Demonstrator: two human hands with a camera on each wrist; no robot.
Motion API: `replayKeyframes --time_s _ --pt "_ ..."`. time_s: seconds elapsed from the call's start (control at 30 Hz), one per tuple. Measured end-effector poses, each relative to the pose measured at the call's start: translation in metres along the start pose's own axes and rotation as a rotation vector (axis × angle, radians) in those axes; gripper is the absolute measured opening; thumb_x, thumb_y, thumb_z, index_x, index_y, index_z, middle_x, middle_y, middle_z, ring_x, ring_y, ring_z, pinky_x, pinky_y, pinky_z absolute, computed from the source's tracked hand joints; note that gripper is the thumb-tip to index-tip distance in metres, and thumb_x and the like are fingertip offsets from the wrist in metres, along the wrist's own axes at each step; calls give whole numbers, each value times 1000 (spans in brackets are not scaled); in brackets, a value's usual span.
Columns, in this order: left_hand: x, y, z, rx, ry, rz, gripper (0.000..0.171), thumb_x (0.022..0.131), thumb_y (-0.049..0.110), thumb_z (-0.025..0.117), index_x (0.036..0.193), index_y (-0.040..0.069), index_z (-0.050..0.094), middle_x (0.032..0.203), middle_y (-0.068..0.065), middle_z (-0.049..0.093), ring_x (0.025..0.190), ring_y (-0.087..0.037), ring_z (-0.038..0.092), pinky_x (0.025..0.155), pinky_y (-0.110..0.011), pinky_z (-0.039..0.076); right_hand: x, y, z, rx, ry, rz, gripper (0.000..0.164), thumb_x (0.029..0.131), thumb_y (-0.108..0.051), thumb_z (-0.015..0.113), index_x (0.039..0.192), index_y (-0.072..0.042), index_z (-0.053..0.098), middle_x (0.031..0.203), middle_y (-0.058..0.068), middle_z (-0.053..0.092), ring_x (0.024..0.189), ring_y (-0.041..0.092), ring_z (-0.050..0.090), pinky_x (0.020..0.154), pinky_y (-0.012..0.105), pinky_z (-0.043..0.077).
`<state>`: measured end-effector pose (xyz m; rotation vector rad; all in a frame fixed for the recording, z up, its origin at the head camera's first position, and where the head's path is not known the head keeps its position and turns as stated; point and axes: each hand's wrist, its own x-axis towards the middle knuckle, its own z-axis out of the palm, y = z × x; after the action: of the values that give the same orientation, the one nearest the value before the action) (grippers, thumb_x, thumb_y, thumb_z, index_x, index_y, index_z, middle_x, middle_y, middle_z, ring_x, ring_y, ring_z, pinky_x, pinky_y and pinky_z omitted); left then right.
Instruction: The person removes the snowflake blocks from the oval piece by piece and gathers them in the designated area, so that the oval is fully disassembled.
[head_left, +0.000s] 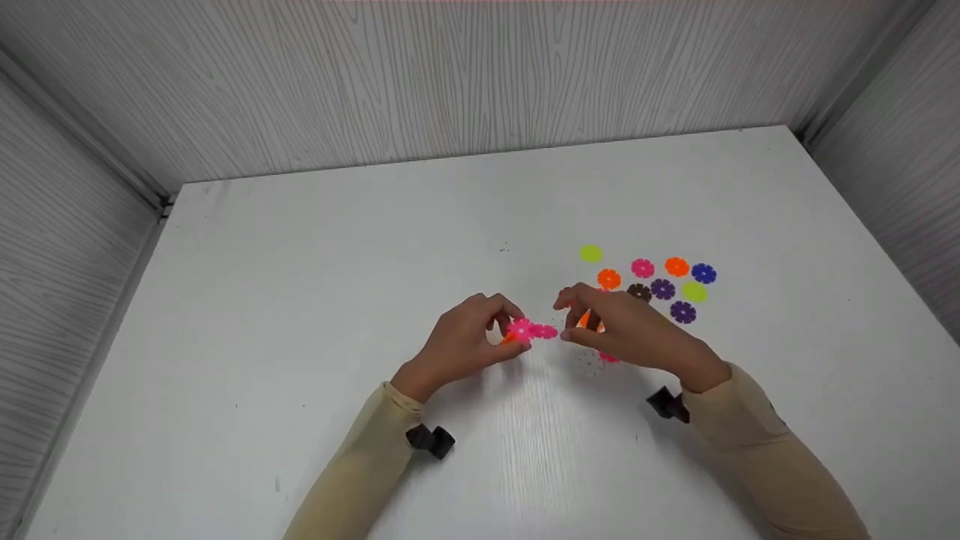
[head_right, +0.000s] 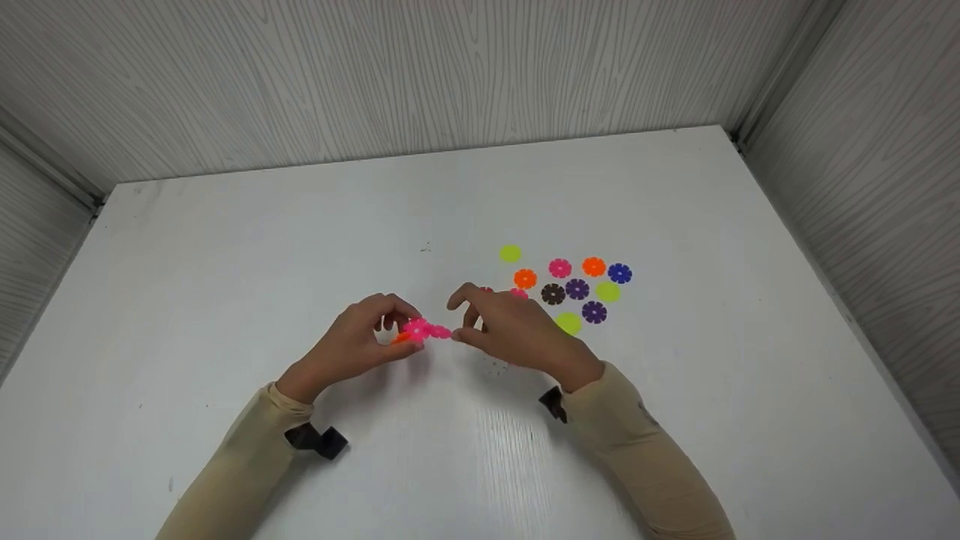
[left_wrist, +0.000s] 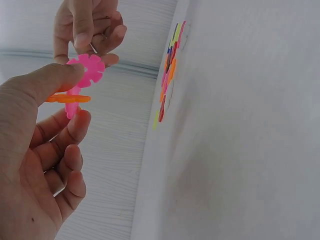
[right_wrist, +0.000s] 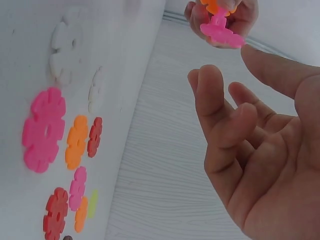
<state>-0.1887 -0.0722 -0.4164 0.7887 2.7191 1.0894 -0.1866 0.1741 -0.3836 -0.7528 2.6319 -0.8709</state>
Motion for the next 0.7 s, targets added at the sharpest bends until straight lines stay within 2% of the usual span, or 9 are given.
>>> replayKeyframes --time_s 0.2,0.37,0.7 --pt "0 1 1 -11 22 39 33 81 30 75 108 14 63 88 -1 62 86 -21 55 70 -25 43 2 -4 6 -52 -25 -19 37 87 -20 72 119 -11 58 99 2 71 83 14 65 71 26 52" --pt "-1 3 1 -29 27 41 32 81 28 75 107 15 63 87 0 61 85 -22 55 70 -24 43 2 -8 11 -79 -31 -16 33 86 -20 72 117 -13 60 97 -1 70 82 12 63 68 23 50" --pt "-1 5 2 -47 19 65 32 81 28 75 107 13 63 86 -2 61 86 -27 57 69 -24 43 1 -13 16 -120 40 -86 22 88 -17 70 109 -11 64 92 0 71 78 12 63 67 22 51"
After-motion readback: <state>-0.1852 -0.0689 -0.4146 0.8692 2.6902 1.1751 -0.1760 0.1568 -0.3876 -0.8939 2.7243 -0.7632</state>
